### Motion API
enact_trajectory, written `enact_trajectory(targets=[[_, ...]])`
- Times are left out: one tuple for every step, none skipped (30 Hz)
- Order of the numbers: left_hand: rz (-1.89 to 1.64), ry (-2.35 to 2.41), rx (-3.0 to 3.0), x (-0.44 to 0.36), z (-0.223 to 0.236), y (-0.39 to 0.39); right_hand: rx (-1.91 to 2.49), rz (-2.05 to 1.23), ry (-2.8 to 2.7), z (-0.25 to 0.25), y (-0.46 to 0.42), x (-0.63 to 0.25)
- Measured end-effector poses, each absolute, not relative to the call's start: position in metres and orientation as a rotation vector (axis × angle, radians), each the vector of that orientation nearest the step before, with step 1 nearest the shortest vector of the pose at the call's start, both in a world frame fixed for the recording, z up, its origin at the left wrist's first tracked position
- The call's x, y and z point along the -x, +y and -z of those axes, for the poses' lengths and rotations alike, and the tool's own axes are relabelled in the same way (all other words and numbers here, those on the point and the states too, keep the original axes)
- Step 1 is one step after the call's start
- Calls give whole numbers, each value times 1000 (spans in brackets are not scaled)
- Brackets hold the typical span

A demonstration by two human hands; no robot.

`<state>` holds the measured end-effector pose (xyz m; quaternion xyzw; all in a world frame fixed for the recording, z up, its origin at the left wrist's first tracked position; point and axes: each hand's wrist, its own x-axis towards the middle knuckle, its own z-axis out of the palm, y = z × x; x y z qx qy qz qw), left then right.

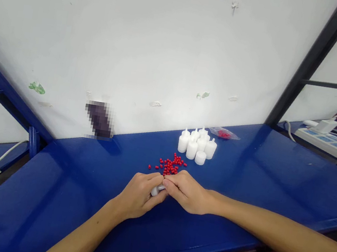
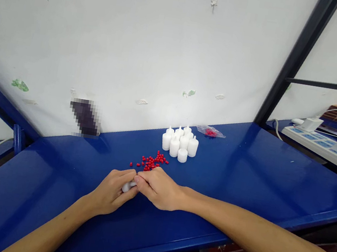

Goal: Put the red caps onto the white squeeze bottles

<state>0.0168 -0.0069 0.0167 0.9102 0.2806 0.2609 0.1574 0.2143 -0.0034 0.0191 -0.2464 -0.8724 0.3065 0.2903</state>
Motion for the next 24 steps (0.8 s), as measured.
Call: enact_trajectory(targets=[[-718,790,-2571,-17,-18,-7,659,-827,-2313,-19,-4,-214],[-694,781,-2536,-16,-19,-8,666,-828,-2292,-20,-4,-215],[-678,781,-2505,-16,-20,-8,680,-816,-2266,-21,-3,-215],[-677,790,-2483,-15,-20,-8,699,-789,-2238,-22,-2,-217],[-691,811,-2474,-14,-19,-8,724,-744,-2215,-23,0,-218],[-717,837,-2479,-12,-19,-7,755,-684,-2203,-24,3,-220],[-744,864,-2492,-11,-18,-5,792,-615,-2206,-26,5,-222],[-764,886,-2507,-9,-17,-4,836,-548,-2224,-27,8,-224],[-780,895,-2520,-7,-16,-2,890,-490,-2259,-28,11,-227],[-797,893,-2526,-5,-15,0,949,-440,-2308,-29,13,-229],[-812,884,-2526,-3,-15,2,1007,-396,-2364,-29,15,-231],[-826,873,-2520,-1,-15,4,1061,-355,-2420,-29,17,-232],[-839,867,-2510,0,-15,5,1104,-313,-2469,-28,18,-233],[-848,869,-2503,1,-15,6,1137,-269,-2507,-27,19,-234],[-852,879,-2502,2,-15,6,1164,-227,-2531,-27,20,-234],[-850,894,-2508,3,-15,6,1188,-188,-2545,-25,21,-233],[-843,912,-2518,3,-16,7,1214,-154,-2551,-24,21,-233],[-831,936,-2530,2,-16,7,1241,-124,-2555,-23,22,-233],[-815,967,-2542,1,-16,7,1264,-98,-2558,-22,22,-232],[-796,1003,-2552,0,-16,7,1285,-76,-2560,-22,22,-232],[-776,1041,-2559,-1,-16,7,1298,-62,-2559,-21,23,-232],[-759,1078,-2566,-2,-16,7,1303,-56,-2553,-21,23,-231],[-749,1110,-2571,-3,-16,6,1302,-56,-2539,-21,23,-231],[-746,1136,-2576,-4,-16,6,1293,-61,-2518,-22,23,-231]])
